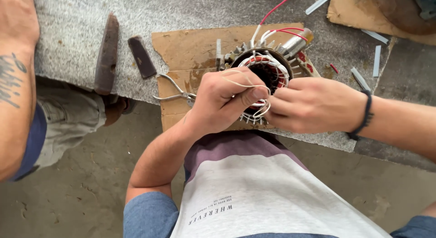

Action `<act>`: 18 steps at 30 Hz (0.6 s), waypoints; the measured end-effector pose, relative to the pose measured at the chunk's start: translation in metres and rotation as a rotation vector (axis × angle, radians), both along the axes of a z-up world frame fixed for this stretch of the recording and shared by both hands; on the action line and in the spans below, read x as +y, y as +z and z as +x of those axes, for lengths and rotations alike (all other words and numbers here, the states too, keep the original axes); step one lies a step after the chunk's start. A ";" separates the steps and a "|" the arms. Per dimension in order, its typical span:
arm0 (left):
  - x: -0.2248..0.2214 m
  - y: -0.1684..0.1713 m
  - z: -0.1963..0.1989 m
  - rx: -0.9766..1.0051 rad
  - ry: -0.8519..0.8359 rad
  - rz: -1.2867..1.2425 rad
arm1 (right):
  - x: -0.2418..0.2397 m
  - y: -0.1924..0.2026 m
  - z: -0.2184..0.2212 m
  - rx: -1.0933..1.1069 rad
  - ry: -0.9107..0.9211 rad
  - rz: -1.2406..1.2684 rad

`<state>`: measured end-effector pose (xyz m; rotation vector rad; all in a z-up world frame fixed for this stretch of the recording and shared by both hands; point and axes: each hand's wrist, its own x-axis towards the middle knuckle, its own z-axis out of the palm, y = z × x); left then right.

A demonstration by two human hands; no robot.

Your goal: Securing the copper windings of an electric motor stator using cord

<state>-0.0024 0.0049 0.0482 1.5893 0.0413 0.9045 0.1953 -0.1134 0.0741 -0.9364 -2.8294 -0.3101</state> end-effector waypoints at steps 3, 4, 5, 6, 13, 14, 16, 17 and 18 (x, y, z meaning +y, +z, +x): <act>0.001 -0.001 -0.003 0.008 -0.020 -0.004 | -0.012 0.006 0.003 0.347 -0.270 -0.184; 0.001 -0.001 -0.004 0.007 -0.030 -0.001 | -0.016 0.004 -0.003 0.347 -0.279 -0.179; 0.001 -0.001 -0.005 -0.009 -0.051 -0.008 | -0.019 0.002 -0.008 0.403 -0.327 -0.174; 0.002 -0.002 -0.005 -0.024 -0.068 -0.015 | -0.021 0.000 -0.012 0.460 -0.371 -0.169; -0.003 -0.012 -0.023 -0.063 -0.295 -0.273 | -0.030 -0.030 -0.028 0.664 -0.511 -0.032; 0.002 0.003 -0.024 -0.092 -0.361 -0.082 | -0.029 -0.031 -0.029 0.706 -0.544 -0.046; 0.001 0.022 -0.025 -0.119 -0.428 0.115 | -0.027 -0.032 -0.031 0.748 -0.578 -0.054; -0.004 0.025 -0.025 -0.066 -0.389 0.135 | -0.027 -0.034 -0.032 0.765 -0.595 -0.038; -0.012 0.027 -0.025 -0.009 -0.347 0.150 | -0.029 -0.036 -0.034 0.784 -0.611 -0.028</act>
